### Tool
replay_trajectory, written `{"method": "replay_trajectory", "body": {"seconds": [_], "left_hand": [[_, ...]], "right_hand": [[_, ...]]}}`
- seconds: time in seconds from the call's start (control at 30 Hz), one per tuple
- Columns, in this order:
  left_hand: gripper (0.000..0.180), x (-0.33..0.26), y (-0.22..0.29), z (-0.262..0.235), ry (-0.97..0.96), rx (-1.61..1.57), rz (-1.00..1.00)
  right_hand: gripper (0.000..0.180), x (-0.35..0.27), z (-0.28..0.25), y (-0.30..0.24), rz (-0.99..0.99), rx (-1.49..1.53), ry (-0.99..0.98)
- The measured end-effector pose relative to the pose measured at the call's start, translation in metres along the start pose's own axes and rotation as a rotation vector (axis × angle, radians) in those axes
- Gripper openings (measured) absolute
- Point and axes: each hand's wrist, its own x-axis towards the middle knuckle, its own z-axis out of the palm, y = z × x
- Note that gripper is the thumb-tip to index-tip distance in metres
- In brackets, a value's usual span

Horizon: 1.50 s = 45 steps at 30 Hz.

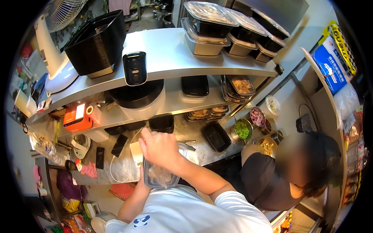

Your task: The person assembles a meal in a black plastic container by adding various ingredients from a refrigerated display case. They use tongs to transfer cooked meat, green vegetables, and other items into the container, arranging them in layers.

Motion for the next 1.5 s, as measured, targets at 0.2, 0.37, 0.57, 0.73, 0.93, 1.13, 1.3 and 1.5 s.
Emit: {"method": "replay_trajectory", "body": {"seconds": [0.2,0.37,0.57,0.73,0.93,1.13,1.3,1.5], "left_hand": [[0.068,0.014,0.011,-0.036,-0.117,-0.207,0.112],[0.066,0.000,0.014,-0.071,0.008,-0.147,0.111],[0.082,-0.017,0.010,-0.088,-0.022,-0.111,0.178],[0.088,-0.016,0.013,-0.078,0.080,0.045,0.164],[0.095,-0.006,0.022,-0.055,0.176,0.566,0.207],[0.103,0.002,0.029,-0.045,0.253,1.348,0.344],[0.106,0.003,0.029,-0.038,0.300,1.350,0.356],[0.091,-0.001,0.033,-0.018,0.237,1.258,0.408]], "right_hand": [[0.042,0.029,-0.007,0.110,0.295,-0.232,-0.097],[0.066,0.052,0.005,0.207,0.461,-0.456,-0.115],[0.019,0.056,0.021,0.238,0.398,-0.366,-0.181],[0.013,0.047,0.046,0.222,0.125,-0.342,0.036],[0.014,0.048,0.030,0.227,0.144,-0.449,0.332],[0.016,0.036,-0.013,0.260,0.223,-0.392,0.450],[0.025,0.023,-0.018,0.263,0.492,-0.425,0.173],[0.030,0.012,-0.067,0.206,0.269,-0.093,0.391]]}}
